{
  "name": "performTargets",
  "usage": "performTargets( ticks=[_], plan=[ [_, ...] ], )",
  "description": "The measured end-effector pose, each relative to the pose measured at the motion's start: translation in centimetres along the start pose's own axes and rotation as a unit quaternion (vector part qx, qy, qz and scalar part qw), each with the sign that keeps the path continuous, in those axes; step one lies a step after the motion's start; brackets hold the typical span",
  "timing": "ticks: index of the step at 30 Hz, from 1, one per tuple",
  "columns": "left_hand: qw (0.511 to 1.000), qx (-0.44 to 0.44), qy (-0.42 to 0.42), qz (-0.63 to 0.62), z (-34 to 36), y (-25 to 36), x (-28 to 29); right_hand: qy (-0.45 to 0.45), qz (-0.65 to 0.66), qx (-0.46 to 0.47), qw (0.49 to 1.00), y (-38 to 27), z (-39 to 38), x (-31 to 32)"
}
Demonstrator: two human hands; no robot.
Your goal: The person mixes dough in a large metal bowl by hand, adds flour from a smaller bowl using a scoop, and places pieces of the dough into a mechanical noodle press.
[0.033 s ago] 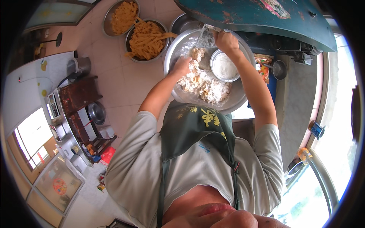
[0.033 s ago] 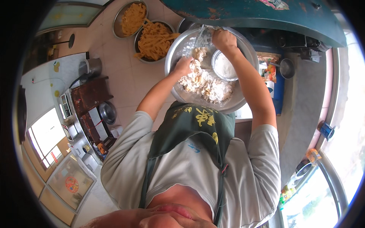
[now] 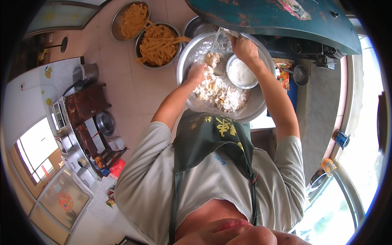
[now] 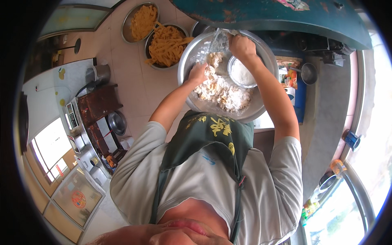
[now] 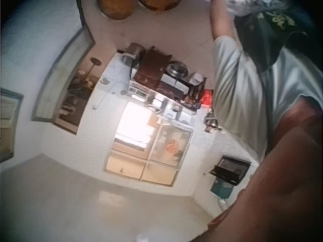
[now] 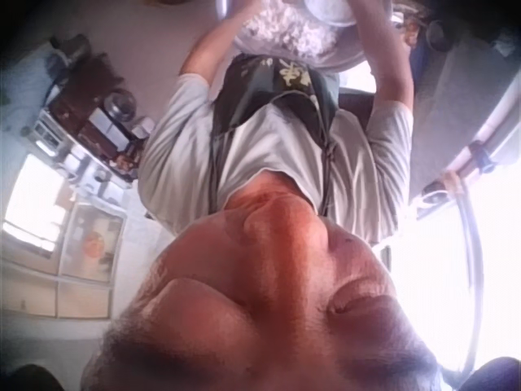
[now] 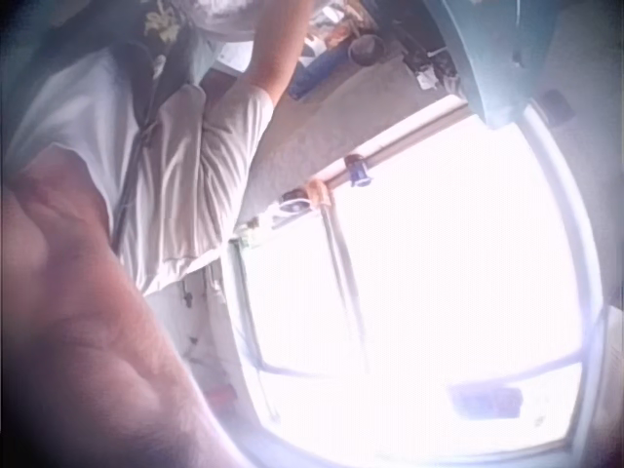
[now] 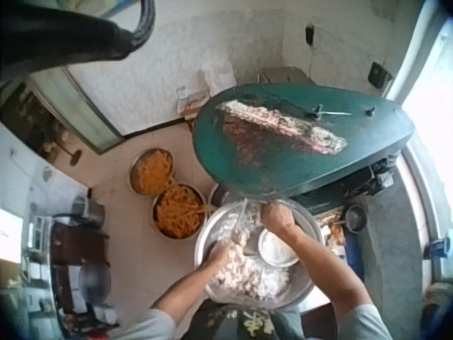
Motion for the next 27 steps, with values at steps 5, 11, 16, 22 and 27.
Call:
performTargets(
  ticks=[5, 11, 16, 22, 27],
  plan=[
    [1.0, -0.009, 0.0, 0.0, -0.1, 0.7, -0.2, -0.039, -0.015, -0.004, 0.999, 0.0, -0.2, -0.1],
    [0.998, -0.06, -0.018, 0.03, -1.2, 0.7, 1.8, -0.042, -0.005, -0.023, 0.999, -0.3, -0.5, 1.2],
    [0.996, -0.012, -0.087, 0.002, -1.6, 0.6, 2.7, 0.008, -0.002, -0.015, 1.0, 0.3, 1.4, 0.1],
    [0.98, -0.078, -0.154, 0.099, -1.4, 1.9, 2.4, -0.013, -0.008, 0.007, 1.0, -0.2, 0.2, 0.0],
    [0.974, -0.029, -0.187, 0.122, -2.6, 5.4, 5.0, 0.03, -0.017, 0.023, 0.999, -0.6, 0.2, -0.4]
  ],
)
Point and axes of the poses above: each hand's wrist, its own z-axis towards the middle knuckle, its own x-axis out of the back of the hand, y = z × x, the point moved 1 cm from there along z, towards the middle knuckle
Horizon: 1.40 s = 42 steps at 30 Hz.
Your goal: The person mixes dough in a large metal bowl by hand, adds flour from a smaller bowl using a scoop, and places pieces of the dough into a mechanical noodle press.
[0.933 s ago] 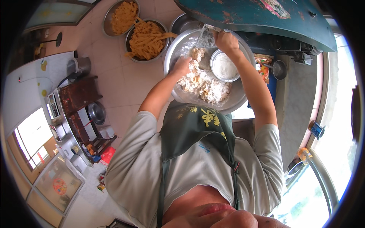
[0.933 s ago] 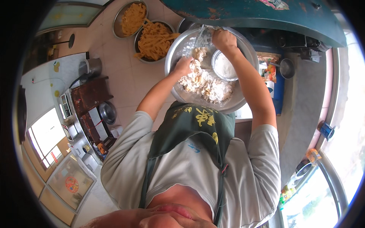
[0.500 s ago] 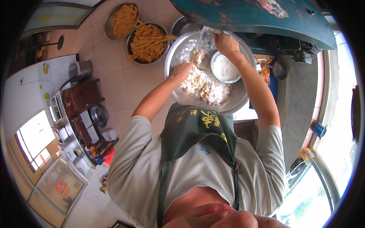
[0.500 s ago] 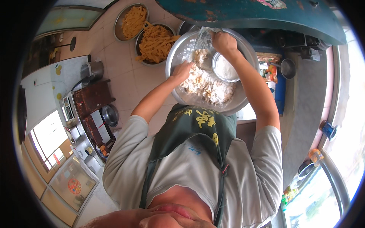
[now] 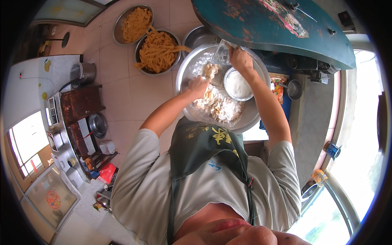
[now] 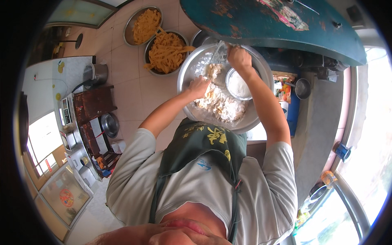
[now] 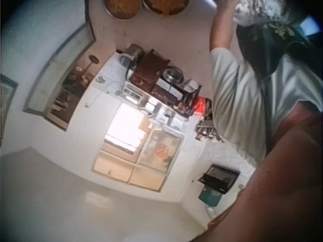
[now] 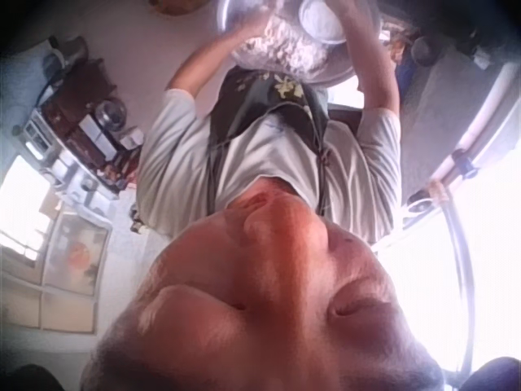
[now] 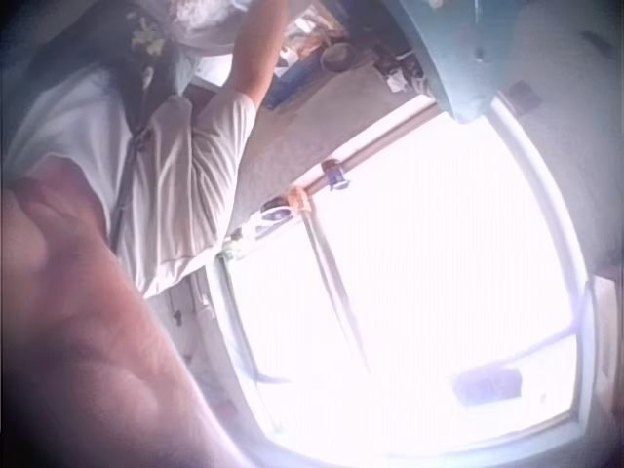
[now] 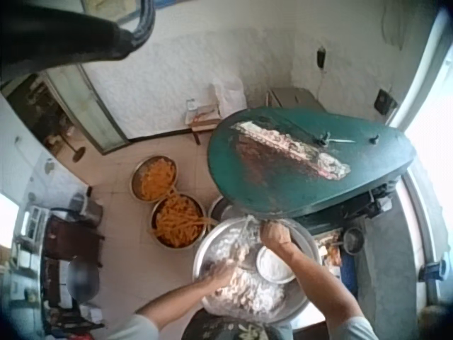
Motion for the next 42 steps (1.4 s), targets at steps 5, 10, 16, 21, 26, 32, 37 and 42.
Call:
performTargets(
  ticks=[5, 10, 16, 21, 26, 32, 37, 42],
  plan=[
    [0.99, 0.016, 0.133, -0.05, 1.0, -1.3, -2.1, -0.016, -0.022, -0.003, 1.0, 0.1, -2.3, -0.5],
    [0.965, -0.001, 0.167, -0.204, 1.9, -3.7, -2.5, -0.051, 0.126, 0.077, 0.988, -2.7, -7.4, 4.9],
    [0.829, 0.144, 0.204, -0.5, 1.9, -5.6, -5.9, -0.195, 0.235, 0.092, 0.948, -2.8, -18.1, 1.9],
    [0.873, 0.097, 0.179, -0.443, -2.2, -5.0, -4.2, -0.264, 0.181, 0.081, 0.944, -4.7, -18.8, -1.9],
    [0.938, 0.011, 0.255, -0.232, -3.5, -4.6, -5.2, -0.219, 0.152, 0.098, 0.959, -5.6, -17.7, -3.5],
    [0.95, 0.005, 0.198, -0.243, -5.1, -3.3, -5.0, -0.204, 0.208, 0.027, 0.956, -5.3, -16.9, -1.4],
    [0.924, 0.05, 0.192, -0.328, -6.7, -1.2, -2.9, -0.185, 0.236, -0.026, 0.954, -4.7, -17.8, -3.3],
    [0.849, -0.035, 0.303, -0.432, -6.4, 0.9, 1.0, -0.101, 0.293, -0.084, 0.947, -2.1, -18.8, 2.6]
  ],
)
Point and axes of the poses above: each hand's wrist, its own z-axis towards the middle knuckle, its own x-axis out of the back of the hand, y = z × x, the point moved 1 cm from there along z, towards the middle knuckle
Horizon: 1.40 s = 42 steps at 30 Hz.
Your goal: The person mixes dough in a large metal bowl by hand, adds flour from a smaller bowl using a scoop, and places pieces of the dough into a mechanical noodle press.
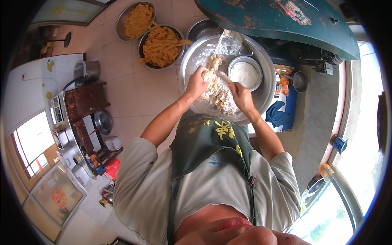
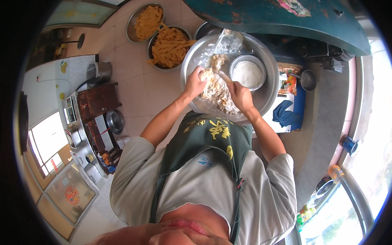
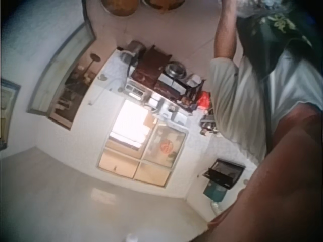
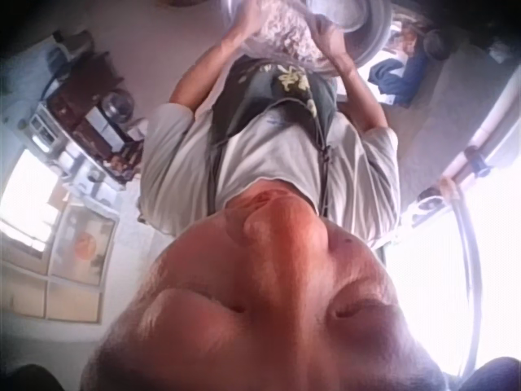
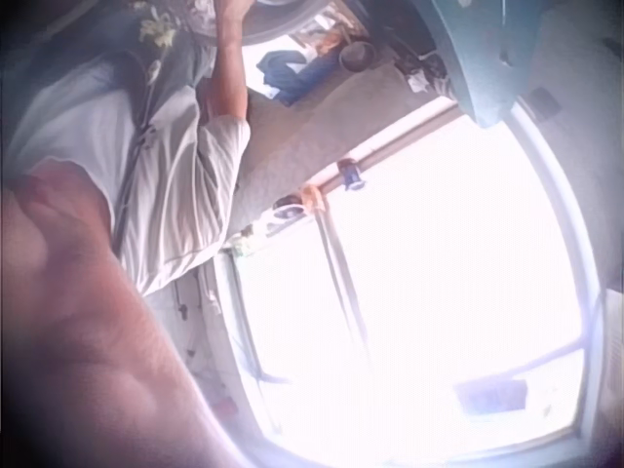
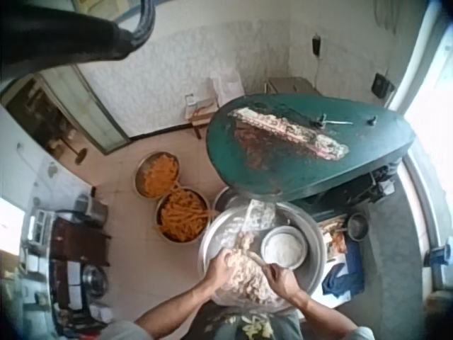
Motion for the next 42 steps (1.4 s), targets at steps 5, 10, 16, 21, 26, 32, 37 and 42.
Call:
performTargets(
  ticks=[5, 10, 16, 21, 26, 32, 37, 42],
  plan=[
    [0.99, -0.106, 0.027, 0.084, 7.2, 5.4, -2.0, 0.068, -0.005, -0.011, 0.998, -0.9, -0.2, 5.3],
    [0.959, -0.191, 0.035, 0.208, 12.7, 6.5, -4.8, 0.091, -0.052, 0.021, 0.994, -1.6, 3.4, 7.2],
    [0.967, -0.198, -0.058, 0.148, 10.9, 9.2, -1.5, 0.118, -0.191, 0.094, 0.97, -1.6, 8.9, 7.8],
    [0.992, -0.067, -0.057, 0.093, 7.0, -2.8, 0.3, 0.049, -0.281, 0.05, 0.957, -2.2, 13.9, 5.2],
    [0.988, -0.044, -0.038, 0.141, 3.1, -8.4, 1.4, 0.03, -0.283, 0.039, 0.958, -3.3, 15.3, 3.7],
    [0.936, -0.045, -0.153, 0.313, 0.7, -7.8, -1.4, 0.133, -0.336, 0.154, 0.919, -0.4, 15.8, 3.0],
    [0.945, -0.026, -0.121, 0.302, 1.1, -10.2, -4.7, 0.016, -0.531, 0.296, 0.794, 0.2, 16.8, 3.0],
    [0.933, -0.036, -0.087, 0.348, 0.5, -10.2, -6.3, 0.01, -0.409, 0.151, 0.9, -0.2, 15.0, 4.9]
  ],
)
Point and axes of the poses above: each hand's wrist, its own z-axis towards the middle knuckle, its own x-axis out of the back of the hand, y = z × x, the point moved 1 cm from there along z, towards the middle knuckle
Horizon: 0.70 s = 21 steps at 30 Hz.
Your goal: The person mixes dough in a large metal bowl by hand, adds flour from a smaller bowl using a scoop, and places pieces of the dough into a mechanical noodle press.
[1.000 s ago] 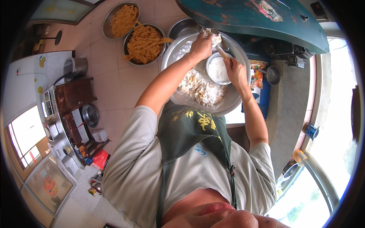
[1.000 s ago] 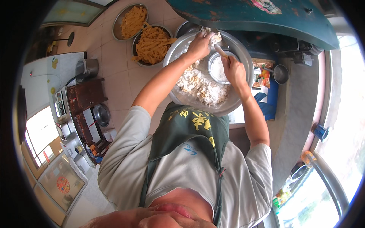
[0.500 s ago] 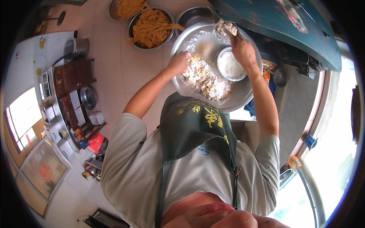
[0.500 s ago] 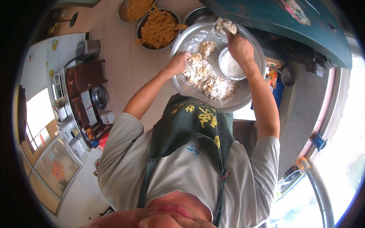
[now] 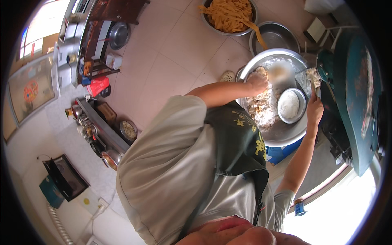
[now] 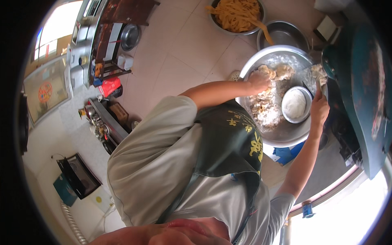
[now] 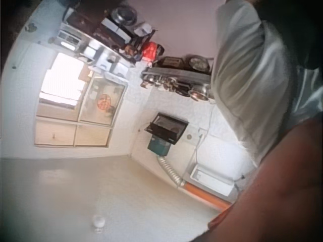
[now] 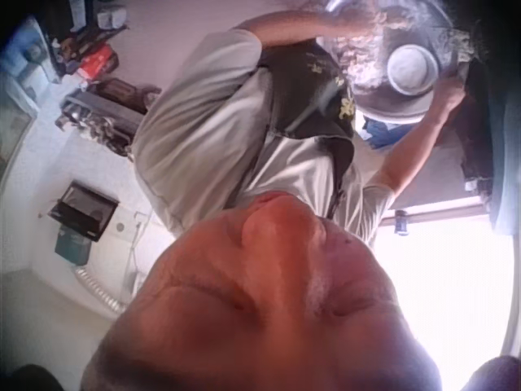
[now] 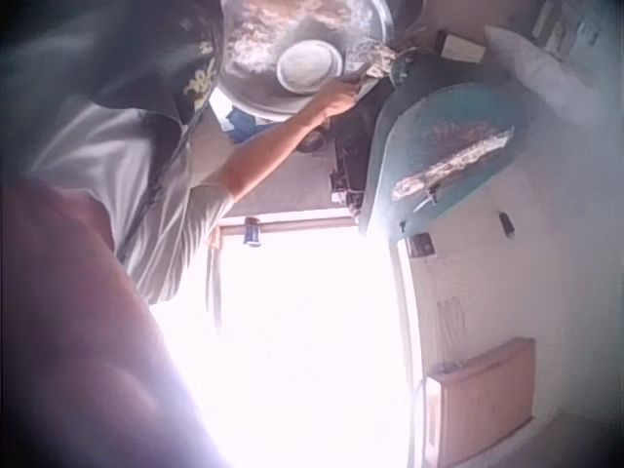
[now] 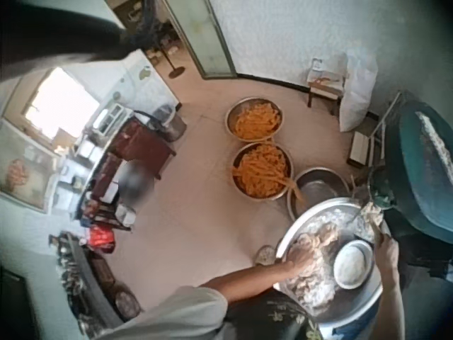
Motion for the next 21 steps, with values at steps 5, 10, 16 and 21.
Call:
performTargets(
  ticks=[5, 10, 16, 21],
  plan=[
    [0.995, -0.054, 0.008, 0.082, -0.5, 0.7, 0.4, -0.035, -0.063, -0.01, 0.997, 0.5, 3.8, -2.6],
    [0.998, -0.056, 0.029, -0.02, 0.1, 0.4, -2.0, 0.031, -0.051, 0.046, 0.997, -1.4, 0.1, 2.3],
    [0.992, -0.042, 0.11, -0.051, -0.3, -0.2, -2.7, -0.048, -0.204, 0.056, 0.976, 2.3, 5.6, -3.9],
    [0.996, -0.053, -0.008, -0.076, -0.5, 0.3, -1.0, 0.074, -0.02, 0.037, 0.996, -1.4, 1.4, 0.5]
  ],
)
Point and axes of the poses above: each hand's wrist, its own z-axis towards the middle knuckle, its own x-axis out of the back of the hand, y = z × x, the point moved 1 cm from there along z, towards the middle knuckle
